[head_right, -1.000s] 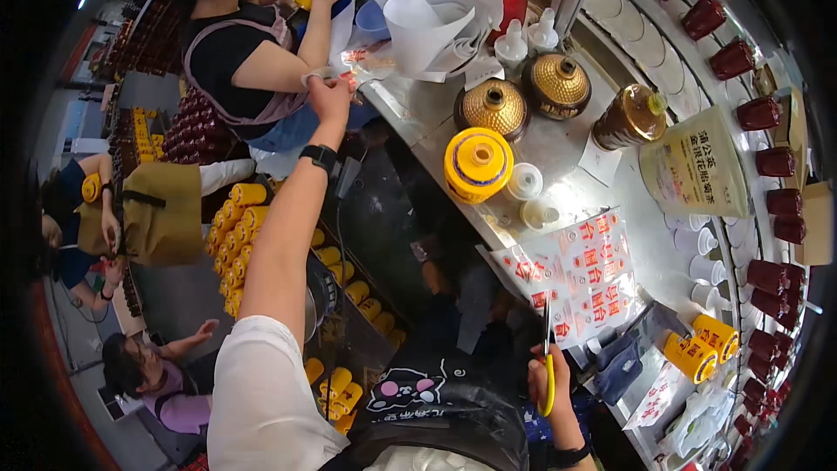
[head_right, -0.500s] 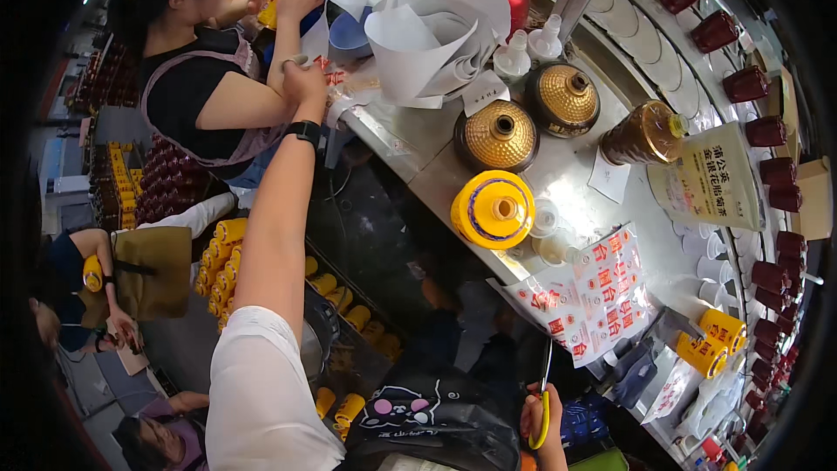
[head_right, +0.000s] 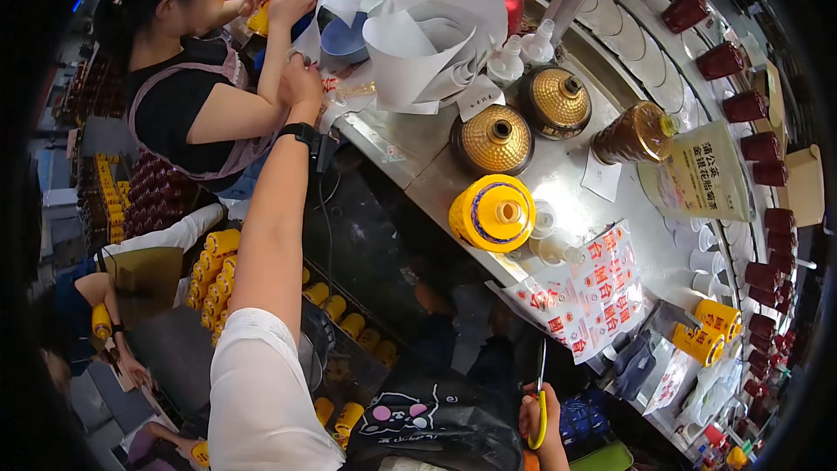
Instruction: The worker is cutting out adhesive labels with scissors and applying them to yellow cylindrical product containers.
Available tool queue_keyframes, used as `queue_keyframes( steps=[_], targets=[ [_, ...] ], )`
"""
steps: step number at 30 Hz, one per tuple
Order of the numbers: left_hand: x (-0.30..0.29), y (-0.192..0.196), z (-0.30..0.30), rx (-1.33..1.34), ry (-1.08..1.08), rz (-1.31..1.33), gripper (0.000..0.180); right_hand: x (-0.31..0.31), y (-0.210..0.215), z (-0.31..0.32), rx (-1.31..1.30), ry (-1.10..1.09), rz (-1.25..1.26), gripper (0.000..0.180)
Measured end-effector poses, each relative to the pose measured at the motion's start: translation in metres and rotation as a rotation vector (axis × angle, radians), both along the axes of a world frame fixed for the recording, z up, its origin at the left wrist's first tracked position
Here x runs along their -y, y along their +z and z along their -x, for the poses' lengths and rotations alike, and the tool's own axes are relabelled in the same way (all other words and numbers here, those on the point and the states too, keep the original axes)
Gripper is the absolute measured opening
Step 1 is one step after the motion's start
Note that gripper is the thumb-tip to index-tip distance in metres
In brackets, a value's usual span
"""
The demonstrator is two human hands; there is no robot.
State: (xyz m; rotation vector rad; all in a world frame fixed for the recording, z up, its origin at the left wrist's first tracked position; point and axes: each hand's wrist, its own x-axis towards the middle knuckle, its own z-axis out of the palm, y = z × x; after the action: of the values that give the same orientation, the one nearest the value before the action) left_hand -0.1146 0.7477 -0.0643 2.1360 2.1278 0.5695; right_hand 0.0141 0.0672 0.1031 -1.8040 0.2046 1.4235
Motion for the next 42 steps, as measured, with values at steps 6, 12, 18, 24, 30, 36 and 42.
queue_keyframes(
  steps=[6, 12, 18, 24, 30, 36, 42],
  targets=[
    [0.034, -0.001, 0.003, 0.123, -0.028, -0.071, 0.025, 0.017, -0.003, 0.000, 0.053, 0.006, -0.032, 0.018],
    [0.126, 0.014, 0.020, 0.748, -0.359, 0.168, 0.022, 0.018, 0.000, -0.011, 0.099, -0.099, -0.057, 0.018],
    [0.382, 0.046, -0.015, 0.904, -0.474, 0.831, 0.026, 0.048, -0.018, -0.033, 0.270, -0.197, -0.011, 0.021],
    [0.579, 0.019, -0.073, 1.186, -0.087, 1.417, 0.043, 0.069, -0.030, -0.067, 0.287, -0.116, -0.030, 0.021],
    [0.607, 0.028, -0.143, 1.240, 0.243, 1.082, 0.058, 0.088, -0.025, -0.089, 0.202, -0.087, -0.020, 0.021],
    [0.618, 0.012, -0.148, 1.184, 0.170, 0.995, 0.048, 0.104, -0.026, -0.111, 0.131, -0.034, -0.048, 0.022],
    [0.624, 0.013, -0.141, 1.262, 0.214, 0.830, 0.040, 0.108, -0.024, -0.135, 0.104, 0.007, -0.057, 0.023]
  ],
)
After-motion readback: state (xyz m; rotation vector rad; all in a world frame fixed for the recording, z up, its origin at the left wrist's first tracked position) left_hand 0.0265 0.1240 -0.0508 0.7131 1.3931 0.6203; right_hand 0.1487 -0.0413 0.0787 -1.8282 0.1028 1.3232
